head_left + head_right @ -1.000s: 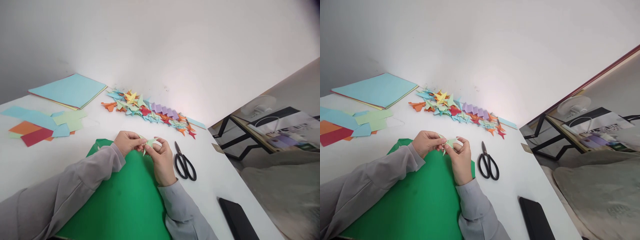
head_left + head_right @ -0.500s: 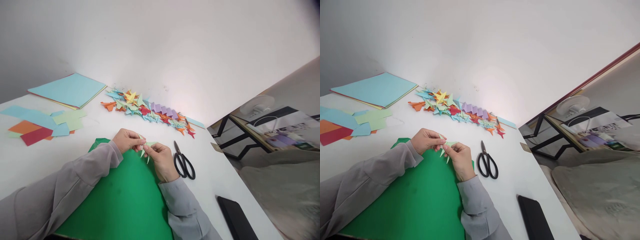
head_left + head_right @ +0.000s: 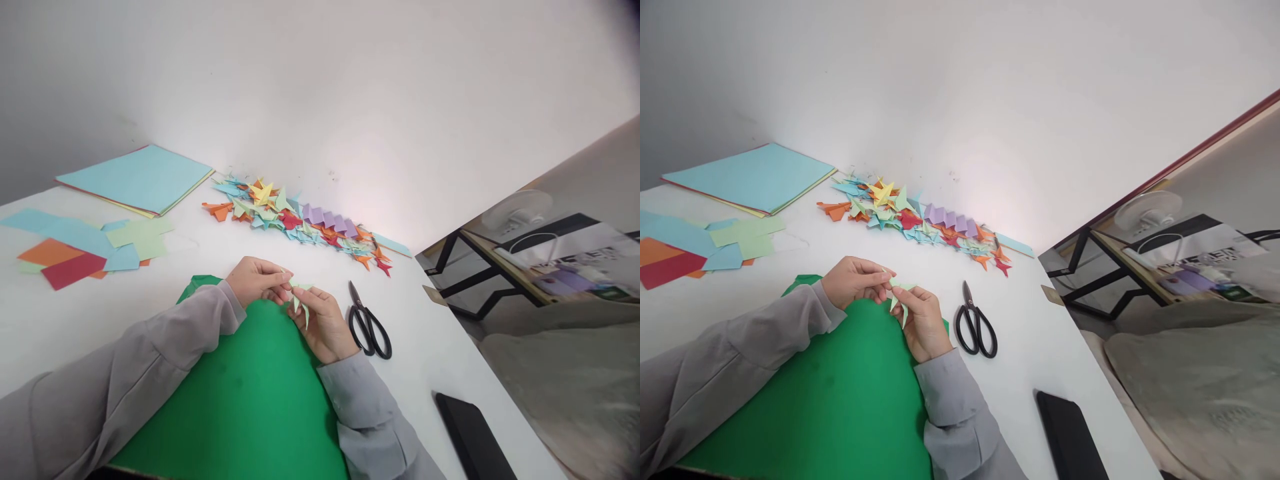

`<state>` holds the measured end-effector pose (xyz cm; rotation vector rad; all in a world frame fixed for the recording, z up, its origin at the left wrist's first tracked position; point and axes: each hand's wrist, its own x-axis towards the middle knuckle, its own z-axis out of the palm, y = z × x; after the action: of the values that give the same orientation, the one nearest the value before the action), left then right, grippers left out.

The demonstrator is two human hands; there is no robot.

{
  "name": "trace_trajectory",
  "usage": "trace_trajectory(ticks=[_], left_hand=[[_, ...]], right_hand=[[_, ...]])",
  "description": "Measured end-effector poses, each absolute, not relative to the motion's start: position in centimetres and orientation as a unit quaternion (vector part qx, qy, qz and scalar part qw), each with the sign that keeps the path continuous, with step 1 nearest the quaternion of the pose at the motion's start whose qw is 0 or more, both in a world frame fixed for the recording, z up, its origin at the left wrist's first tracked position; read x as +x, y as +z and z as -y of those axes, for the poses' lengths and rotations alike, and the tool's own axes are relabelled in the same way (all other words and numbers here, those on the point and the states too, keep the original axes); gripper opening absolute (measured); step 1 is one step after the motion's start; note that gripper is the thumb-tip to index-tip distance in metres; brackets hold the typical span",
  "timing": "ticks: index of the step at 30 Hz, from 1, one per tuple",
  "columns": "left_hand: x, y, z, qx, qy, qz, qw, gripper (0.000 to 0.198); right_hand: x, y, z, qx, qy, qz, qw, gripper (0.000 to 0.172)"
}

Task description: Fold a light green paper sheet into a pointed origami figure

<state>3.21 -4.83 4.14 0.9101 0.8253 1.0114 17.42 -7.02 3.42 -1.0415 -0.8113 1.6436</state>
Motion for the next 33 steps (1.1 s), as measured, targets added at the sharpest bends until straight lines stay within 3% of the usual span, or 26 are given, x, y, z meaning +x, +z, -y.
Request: trace_trajectory(ticks=[6, 12, 33], left_hand=[[3.15, 4.79, 5.11, 0.405, 0.485, -0.382, 0.674, 0.024], [3.38, 4.42, 4.99, 0.389, 0.501, -0.385, 0.67, 0.012], [3.36, 5.02, 5.05, 0.355, 0.52, -0.386, 0.674, 0.01]], right_hand=[[17.83, 3.53, 6.88, -0.4, 0.72, 0.301, 0.481, 0.01], [17.51, 3.85, 7.14, -0.383, 0.727, 0.307, 0.48, 0.007], [17.22, 3.93, 7.36, -0.414, 0.708, 0.31, 0.481, 0.011]])
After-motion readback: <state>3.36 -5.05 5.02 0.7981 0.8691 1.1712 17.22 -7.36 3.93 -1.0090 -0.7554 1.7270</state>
